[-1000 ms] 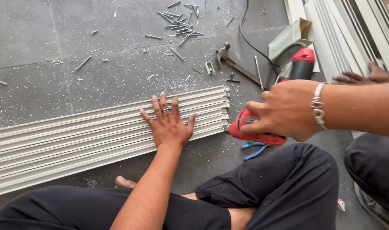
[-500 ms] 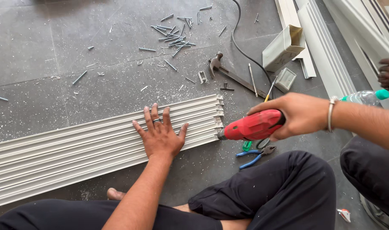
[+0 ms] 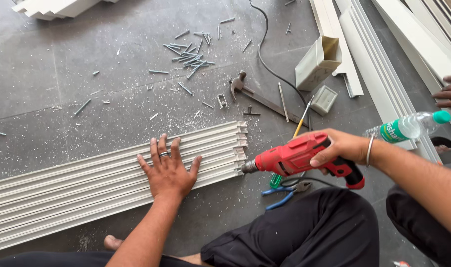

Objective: The person uses a red corded drill to drive screws into a stack of white metal profiles laid on the floor. They hold the profiles steady with one hand while operating the drill with the other, then briefly reposition the stack before continuing to drill.

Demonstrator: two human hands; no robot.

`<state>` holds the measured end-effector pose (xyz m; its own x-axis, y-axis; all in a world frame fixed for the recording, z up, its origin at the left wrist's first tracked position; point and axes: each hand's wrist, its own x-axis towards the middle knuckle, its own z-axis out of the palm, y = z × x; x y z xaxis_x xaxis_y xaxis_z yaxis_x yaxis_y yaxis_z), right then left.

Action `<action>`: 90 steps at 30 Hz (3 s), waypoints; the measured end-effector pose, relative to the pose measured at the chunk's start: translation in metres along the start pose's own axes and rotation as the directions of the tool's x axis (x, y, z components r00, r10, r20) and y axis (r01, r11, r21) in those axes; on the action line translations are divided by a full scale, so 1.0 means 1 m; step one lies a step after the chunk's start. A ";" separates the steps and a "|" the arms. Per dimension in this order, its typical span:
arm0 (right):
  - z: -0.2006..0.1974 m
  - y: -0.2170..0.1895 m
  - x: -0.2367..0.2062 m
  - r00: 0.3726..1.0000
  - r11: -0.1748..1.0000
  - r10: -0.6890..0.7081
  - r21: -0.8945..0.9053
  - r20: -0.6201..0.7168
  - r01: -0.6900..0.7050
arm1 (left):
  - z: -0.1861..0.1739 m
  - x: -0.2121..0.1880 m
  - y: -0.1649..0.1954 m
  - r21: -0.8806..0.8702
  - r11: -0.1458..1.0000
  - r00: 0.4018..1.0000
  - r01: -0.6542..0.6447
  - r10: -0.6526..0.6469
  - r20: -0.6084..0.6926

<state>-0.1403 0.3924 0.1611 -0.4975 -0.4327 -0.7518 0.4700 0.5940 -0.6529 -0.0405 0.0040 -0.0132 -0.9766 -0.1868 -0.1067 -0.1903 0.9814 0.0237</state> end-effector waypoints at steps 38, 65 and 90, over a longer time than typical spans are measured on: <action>-0.017 -0.021 -0.002 1.000 0.990 -0.004 -0.142 -0.027 0.000 | -0.002 0.004 -0.006 0.012 1.000 0.999 0.006 -0.006 0.036; 0.086 -0.138 -0.044 0.933 0.612 0.028 -0.732 -0.359 -0.300 | -0.002 0.017 0.026 -0.049 0.999 0.998 -0.009 0.012 0.057; 0.127 -0.160 -0.039 0.881 0.486 0.103 -0.750 -0.462 -0.449 | -0.002 0.009 0.039 -0.135 0.991 0.997 -0.021 0.031 0.072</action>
<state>-0.1035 0.2282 0.2826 -0.7265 -0.0071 -0.6872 -0.0947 0.9914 0.0899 -0.0572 0.0407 -0.0109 -0.9721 -0.1529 -0.1777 -0.1819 0.9702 0.1599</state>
